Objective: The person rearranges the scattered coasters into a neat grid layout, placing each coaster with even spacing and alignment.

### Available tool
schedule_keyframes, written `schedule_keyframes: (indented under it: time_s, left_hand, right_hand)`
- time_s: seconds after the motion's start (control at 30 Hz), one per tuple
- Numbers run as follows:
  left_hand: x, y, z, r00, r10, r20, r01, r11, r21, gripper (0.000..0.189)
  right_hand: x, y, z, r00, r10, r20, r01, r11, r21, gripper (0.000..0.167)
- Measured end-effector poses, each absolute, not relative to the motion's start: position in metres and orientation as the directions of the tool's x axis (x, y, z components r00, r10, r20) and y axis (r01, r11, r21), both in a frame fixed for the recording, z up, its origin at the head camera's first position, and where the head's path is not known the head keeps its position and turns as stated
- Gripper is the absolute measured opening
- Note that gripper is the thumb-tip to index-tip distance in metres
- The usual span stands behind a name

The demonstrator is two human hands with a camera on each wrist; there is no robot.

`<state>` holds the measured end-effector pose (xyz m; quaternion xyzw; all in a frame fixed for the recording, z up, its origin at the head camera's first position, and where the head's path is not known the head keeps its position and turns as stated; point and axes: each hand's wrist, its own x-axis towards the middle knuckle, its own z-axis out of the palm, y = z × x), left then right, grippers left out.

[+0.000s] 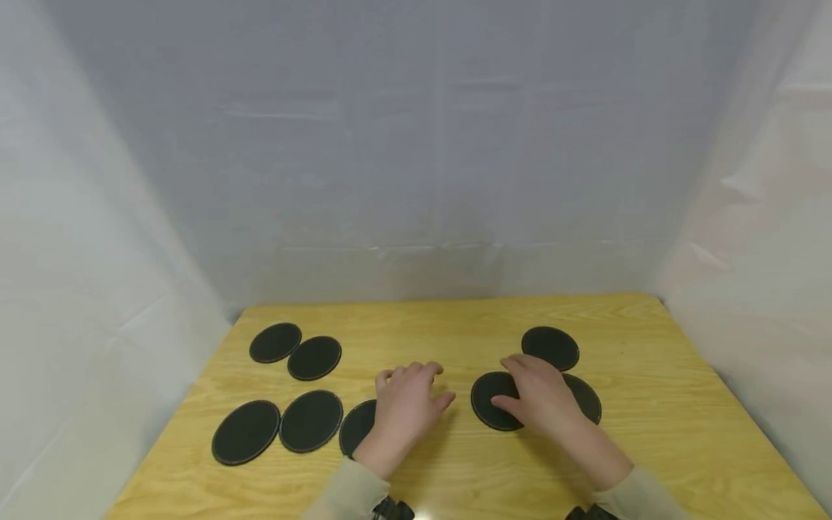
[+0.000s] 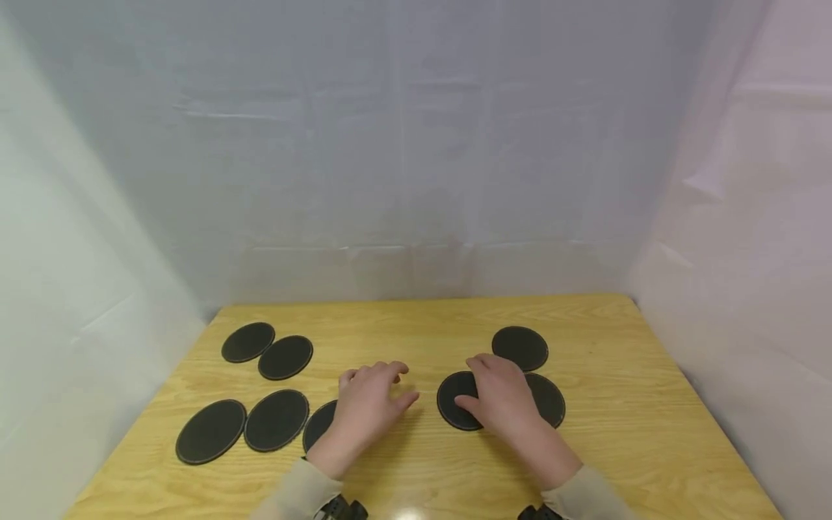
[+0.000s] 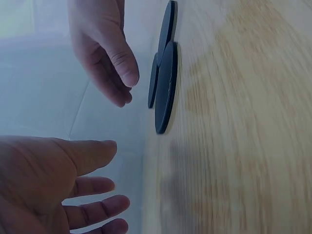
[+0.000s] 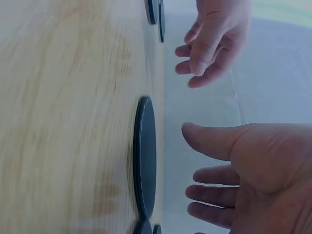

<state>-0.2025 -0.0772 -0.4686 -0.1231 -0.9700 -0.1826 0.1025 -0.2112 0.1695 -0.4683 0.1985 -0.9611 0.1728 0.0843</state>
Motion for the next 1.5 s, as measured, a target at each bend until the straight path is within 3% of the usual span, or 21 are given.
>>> schedule_keyframes:
  time_s: [0.3, 0.53, 0.8, 1.1, 1.5]
  left_hand:
    - [-0.196, -0.118, -0.464, -0.965, 0.174, 0.197, 0.231, 0.919, 0.319, 0.054]
    - [-0.193, -0.147, -0.464, -0.975, 0.156, 0.156, 0.198, 0.930, 0.309, 0.060]
    - [-0.184, -0.176, -0.467, -0.979, 0.145, 0.140, 0.181, 0.940, 0.290, 0.065]
    - [-0.174, -0.197, -0.469, -0.974, 0.190, 0.126, 0.219, 0.935, 0.279, 0.065]
    - [-0.164, -0.217, -0.472, -0.962, 0.245, 0.118, 0.267, 0.932, 0.243, 0.077]
  right_hand:
    - [-0.212, 0.142, -0.473, -0.882, -0.407, 0.238, -0.465, 0.836, -0.291, 0.070]
    - [-0.212, 0.122, -0.476, -0.893, -0.421, 0.163, -0.451, 0.830, -0.329, 0.080]
    - [-0.209, 0.100, -0.477, -0.855, -0.484, 0.189, -0.519, 0.787, -0.334, 0.080]
    - [-0.209, 0.076, -0.480, -0.819, -0.552, 0.158, -0.574, 0.775, -0.265, 0.084]
    - [-0.205, 0.053, -0.480, -0.797, -0.600, 0.067, -0.595, 0.762, -0.256, 0.083]
